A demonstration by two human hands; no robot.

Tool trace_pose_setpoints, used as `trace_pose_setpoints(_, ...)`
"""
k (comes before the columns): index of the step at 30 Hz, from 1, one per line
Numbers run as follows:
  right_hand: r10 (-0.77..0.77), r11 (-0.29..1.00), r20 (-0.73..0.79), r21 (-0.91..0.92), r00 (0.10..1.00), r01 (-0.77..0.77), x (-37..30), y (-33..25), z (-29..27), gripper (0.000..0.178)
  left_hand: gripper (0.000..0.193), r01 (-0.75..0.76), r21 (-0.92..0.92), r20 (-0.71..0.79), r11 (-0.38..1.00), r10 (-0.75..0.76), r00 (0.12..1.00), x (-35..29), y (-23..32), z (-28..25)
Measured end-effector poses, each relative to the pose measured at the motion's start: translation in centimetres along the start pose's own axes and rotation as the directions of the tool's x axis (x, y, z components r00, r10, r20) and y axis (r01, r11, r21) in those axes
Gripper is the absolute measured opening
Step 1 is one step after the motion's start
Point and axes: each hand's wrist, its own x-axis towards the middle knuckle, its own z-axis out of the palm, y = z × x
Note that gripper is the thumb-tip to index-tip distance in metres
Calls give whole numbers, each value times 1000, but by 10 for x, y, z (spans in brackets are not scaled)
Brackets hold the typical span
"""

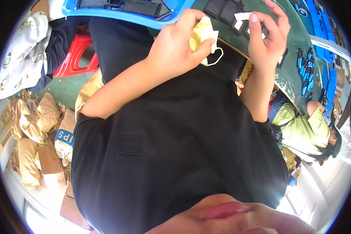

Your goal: The person assembles small plastic housings and small black parts with electrical wires by hand at an industrial workbench.

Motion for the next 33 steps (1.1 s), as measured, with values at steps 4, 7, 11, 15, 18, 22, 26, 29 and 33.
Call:
trace_pose_setpoints(4, 50, 970, 164, -243, 985, -9, -3, 24, 5, 2, 47, 42, -7, 27, 999, -42, 999, -2, 2, -4)
trace_pose_setpoints(7, 81, 952, 198, -305, 977, -17, -3, 29, 11, 2, 48, 66, -23, 49, 998, -65, 997, -2, 3, -5)
trace_pose_setpoints(11, 82, 950, 237, -311, 968, -4, -4, 32, 18, 3, 47, 36, -10, 49, 999, -35, 998, -3, -3, -4)
trace_pose_setpoints(15, 68, 911, 258, -410, 964, 45, -4, 31, 21, 11, 46, 23, -17, 63, 1000, -22, 998, -2, -6, -4)
trace_pose_setpoints(18, 57, 862, 244, -501, 968, 75, -3, 24, 23, 16, 47, 21, -27, 61, 999, -20, 998, -2, -5, -3)
trace_pose_setpoints(22, 134, 819, 138, -572, 981, -32, 4, 3, 28, 14, 48, 27, -37, 67, 999, -24, 997, 0, -4, -4)
trace_pose_setpoints(26, 110, 805, 205, -592, 973, 33, 3, 14, 27, 15, 50, 11, -59, 45, 998, -8, 999, 0, -1, -4)
trace_pose_setpoints(29, 106, 832, 229, -553, 968, 39, 3, 14, 27, 14, 52, 7, -85, 26, 996, -4, 1000, 2, 1, -4)
trace_pose_setpoints(33, 80, 996, 95, 38, 992, -84, -4, 26, 35, 13, 52, 58, -111, 39, 992, -54, 998, 3, 2, -6)
